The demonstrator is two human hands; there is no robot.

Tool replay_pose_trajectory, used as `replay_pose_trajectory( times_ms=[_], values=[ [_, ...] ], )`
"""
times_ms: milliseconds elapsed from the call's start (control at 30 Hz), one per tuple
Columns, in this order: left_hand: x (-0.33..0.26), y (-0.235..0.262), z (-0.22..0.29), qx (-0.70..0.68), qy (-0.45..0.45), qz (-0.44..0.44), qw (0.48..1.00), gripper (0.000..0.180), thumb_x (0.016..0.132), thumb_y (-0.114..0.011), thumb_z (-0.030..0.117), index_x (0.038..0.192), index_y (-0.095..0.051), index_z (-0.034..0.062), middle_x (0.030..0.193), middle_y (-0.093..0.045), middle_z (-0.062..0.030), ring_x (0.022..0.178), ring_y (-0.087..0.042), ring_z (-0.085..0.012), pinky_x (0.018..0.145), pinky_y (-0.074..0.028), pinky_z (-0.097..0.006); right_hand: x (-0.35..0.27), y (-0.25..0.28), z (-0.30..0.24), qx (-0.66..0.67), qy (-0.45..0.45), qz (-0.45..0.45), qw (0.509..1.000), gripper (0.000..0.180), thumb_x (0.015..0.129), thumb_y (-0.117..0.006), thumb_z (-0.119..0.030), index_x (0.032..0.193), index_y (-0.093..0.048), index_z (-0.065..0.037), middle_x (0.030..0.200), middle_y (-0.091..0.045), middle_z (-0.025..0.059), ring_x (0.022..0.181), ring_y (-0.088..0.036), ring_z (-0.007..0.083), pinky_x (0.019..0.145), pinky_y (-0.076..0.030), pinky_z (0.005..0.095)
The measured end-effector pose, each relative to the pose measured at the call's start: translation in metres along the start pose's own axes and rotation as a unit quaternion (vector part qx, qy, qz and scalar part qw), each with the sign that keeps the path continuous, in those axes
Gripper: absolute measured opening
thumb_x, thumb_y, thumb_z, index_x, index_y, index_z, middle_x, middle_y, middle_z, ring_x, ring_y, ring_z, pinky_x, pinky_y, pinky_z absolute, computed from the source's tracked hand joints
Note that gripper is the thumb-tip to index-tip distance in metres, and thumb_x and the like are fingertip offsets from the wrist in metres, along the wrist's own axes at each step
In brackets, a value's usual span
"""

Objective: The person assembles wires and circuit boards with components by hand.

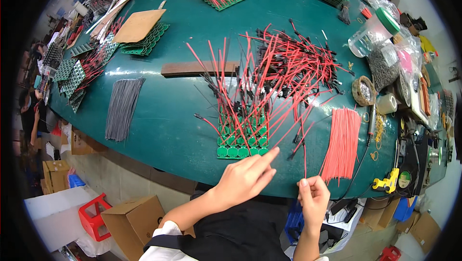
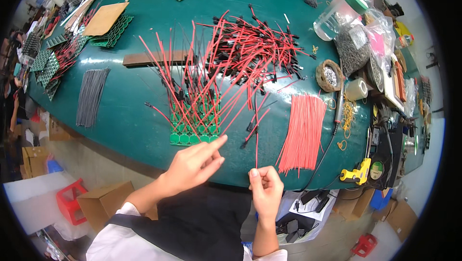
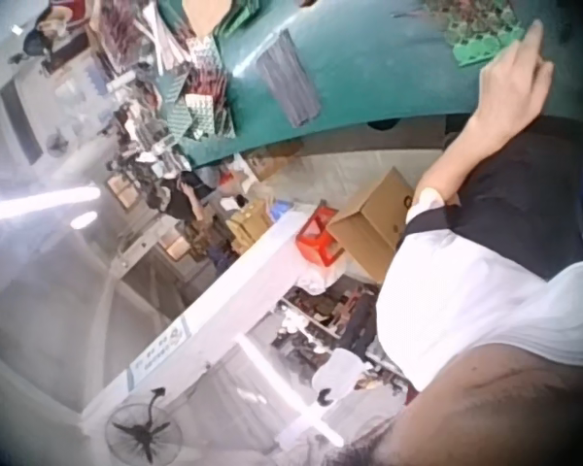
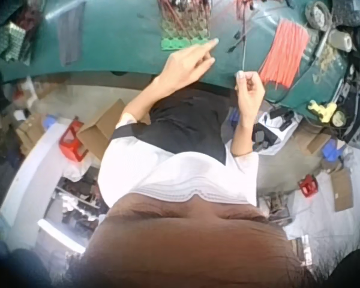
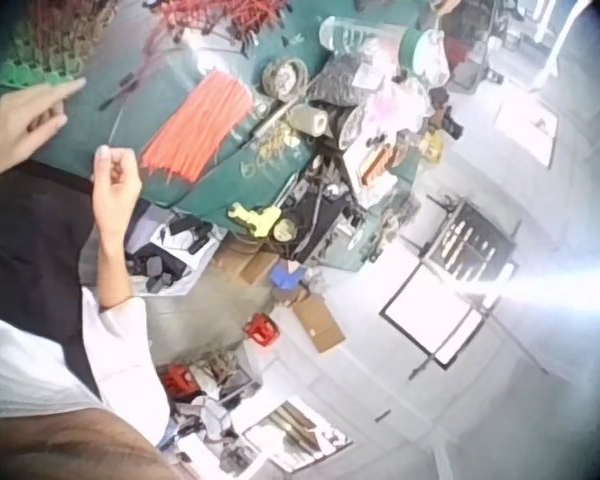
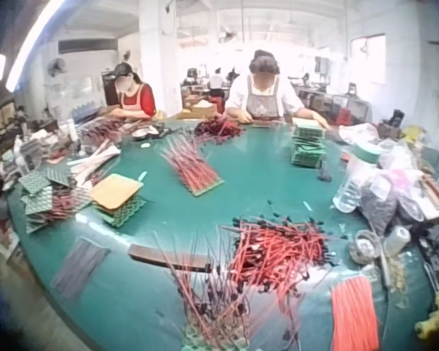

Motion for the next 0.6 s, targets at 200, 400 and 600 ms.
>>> replay_pose_trajectory(
  times_ms=[200, 400, 600],
  values=[
    [-0.002, 0.002, -0.004, -0.046, 0.097, 0.014, 0.994, 0.044, 0.087, -0.07, 0.003, 0.129, -0.059, 0.0028, 0.085, -0.067, -0.0056, 0.069, -0.063, -0.0091, 0.061, -0.052, -0.024, -0.02, -0.01, -0.001, 0.139, 0.04, 0.051, 0.988, 0.012, 0.097, -0.059, -0.009, 0.089, -0.058, 0.0, 0.071, -0.058, 0.0018, 0.052, -0.047, 0.0044, 0.047, -0.036, 0.0192],
    [-0.022, -0.017, 0.006, -0.309, 0.176, -0.063, 0.933, 0.025, 0.089, -0.071, 0.01, 0.111, -0.066, 0.0002, 0.098, -0.067, -0.0072, 0.085, -0.065, -0.0107, 0.074, -0.053, -0.025, -0.016, -0.016, -0.009, -0.267, 0.384, 0.116, 0.877, 0.009, 0.085, -0.066, 0.0, 0.092, -0.06, 0.0, 0.066, -0.052, 0.0064, 0.048, -0.047, 0.0146, 0.043, -0.037, 0.028],
    [-0.023, -0.02, 0.011, -0.355, 0.177, -0.081, 0.914, 0.023, 0.088, -0.071, 0.004, 0.11, -0.065, -0.0022, 0.102, -0.064, -0.0094, 0.093, -0.066, -0.0145, 0.081, -0.056, -0.028, -0.037, -0.033, -0.02, -0.363, 0.557, 0.099, 0.741, 0.02, 0.078, -0.07, -0.006, 0.096, -0.065, 0.0, 0.069, -0.051, 0.0036, 0.054, -0.051, 0.0186, 0.046, -0.044, 0.0293]
  ],
)
Point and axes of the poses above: each hand's wrist, its own x-axis towards the middle knuckle, its own y-axis out of the back of the hand, z = x × y, the point moved 5 cm from there along x, towards the middle knuckle
